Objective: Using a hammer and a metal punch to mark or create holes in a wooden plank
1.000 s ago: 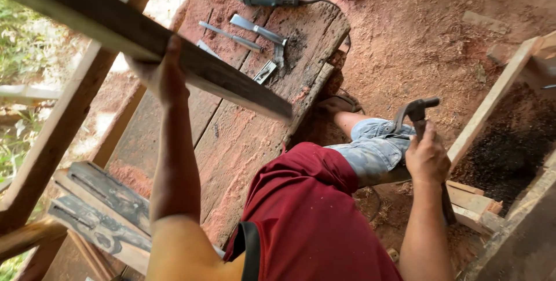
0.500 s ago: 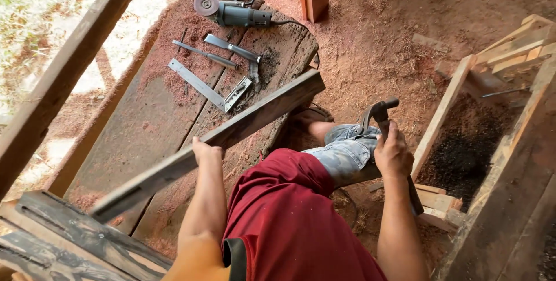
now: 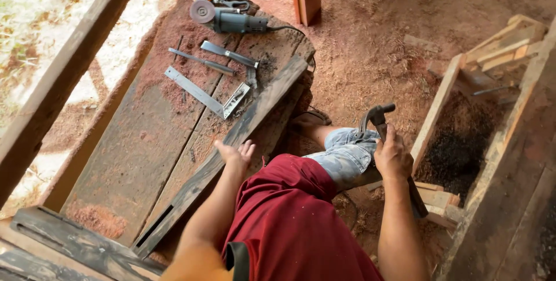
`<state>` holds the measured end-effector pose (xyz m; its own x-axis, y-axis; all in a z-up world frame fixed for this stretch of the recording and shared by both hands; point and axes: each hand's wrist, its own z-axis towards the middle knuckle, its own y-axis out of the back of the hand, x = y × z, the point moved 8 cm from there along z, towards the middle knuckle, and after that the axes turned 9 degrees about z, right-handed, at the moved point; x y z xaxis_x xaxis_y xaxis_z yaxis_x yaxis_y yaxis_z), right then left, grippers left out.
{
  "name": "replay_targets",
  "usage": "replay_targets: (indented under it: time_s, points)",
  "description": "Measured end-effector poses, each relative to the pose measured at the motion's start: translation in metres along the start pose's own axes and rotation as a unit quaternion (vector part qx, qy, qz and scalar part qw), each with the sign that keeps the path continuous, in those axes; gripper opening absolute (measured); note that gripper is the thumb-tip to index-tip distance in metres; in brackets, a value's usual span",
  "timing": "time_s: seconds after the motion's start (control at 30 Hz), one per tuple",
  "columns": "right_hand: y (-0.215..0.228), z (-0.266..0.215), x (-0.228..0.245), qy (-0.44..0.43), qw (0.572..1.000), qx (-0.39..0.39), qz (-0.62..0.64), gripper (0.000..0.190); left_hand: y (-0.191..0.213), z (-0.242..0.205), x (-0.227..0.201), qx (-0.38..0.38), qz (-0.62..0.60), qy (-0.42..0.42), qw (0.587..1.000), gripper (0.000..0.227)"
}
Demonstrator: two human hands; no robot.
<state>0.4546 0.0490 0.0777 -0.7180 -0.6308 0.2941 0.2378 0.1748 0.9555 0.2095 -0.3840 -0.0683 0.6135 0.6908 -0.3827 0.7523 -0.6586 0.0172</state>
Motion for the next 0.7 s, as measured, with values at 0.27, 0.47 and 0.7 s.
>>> replay_targets:
  time_s: [0.27,0.47,0.7]
  points:
    - [-0.014,-0.007,-0.009,-0.019,1.000,-0.009,0.016,0.055,-0.076,-0.043,-0.049,0.119,0.808,-0.554,0.160,0.113]
    - [-0.010,-0.015,-0.010,-0.029,0.998,-0.038,0.030,0.058,-0.072,0.009,-0.054,0.157,0.880,-0.413,0.176,0.111]
    - [-0.018,-0.020,-0.011,-0.035,0.998,-0.030,0.042,0.055,-0.097,-0.001,-0.021,0.277,0.833,-0.334,0.343,0.109]
